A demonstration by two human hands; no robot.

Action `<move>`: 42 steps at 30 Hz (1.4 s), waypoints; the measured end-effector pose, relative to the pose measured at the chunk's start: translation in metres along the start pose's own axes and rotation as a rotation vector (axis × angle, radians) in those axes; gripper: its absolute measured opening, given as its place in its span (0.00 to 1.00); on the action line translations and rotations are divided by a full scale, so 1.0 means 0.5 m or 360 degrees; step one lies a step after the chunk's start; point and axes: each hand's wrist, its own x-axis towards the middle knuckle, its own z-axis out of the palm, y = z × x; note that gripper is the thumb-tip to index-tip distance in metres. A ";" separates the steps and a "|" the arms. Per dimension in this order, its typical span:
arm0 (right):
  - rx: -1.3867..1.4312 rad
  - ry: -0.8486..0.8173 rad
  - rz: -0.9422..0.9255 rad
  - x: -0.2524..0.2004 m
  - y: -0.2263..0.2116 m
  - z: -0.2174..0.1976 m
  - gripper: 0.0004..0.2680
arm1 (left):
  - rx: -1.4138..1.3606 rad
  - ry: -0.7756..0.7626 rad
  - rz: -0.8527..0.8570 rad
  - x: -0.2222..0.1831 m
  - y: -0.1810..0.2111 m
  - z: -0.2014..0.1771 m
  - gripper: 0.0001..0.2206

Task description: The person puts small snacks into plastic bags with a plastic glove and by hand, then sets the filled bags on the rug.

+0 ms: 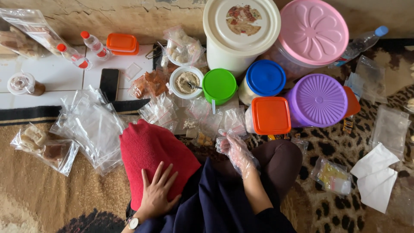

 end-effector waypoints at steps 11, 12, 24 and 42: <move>-0.0055 0.0018 -0.0048 0.012 0.008 -0.011 0.13 | -0.0201 0.0474 -0.0073 -0.155 -0.123 0.025 0.25; -0.0055 0.0012 -0.0050 0.011 0.000 -0.003 0.13 | -0.0196 0.0479 -0.0076 -0.150 -0.123 0.025 0.25; -0.0079 -0.0001 -0.0004 -0.011 -0.016 0.011 0.13 | -0.0751 0.0046 0.0183 -0.027 -0.039 -0.140 0.06; -0.0595 0.0214 -0.0032 0.008 -0.067 0.046 0.17 | 0.0080 -0.0371 -0.0866 0.319 -0.204 0.000 0.25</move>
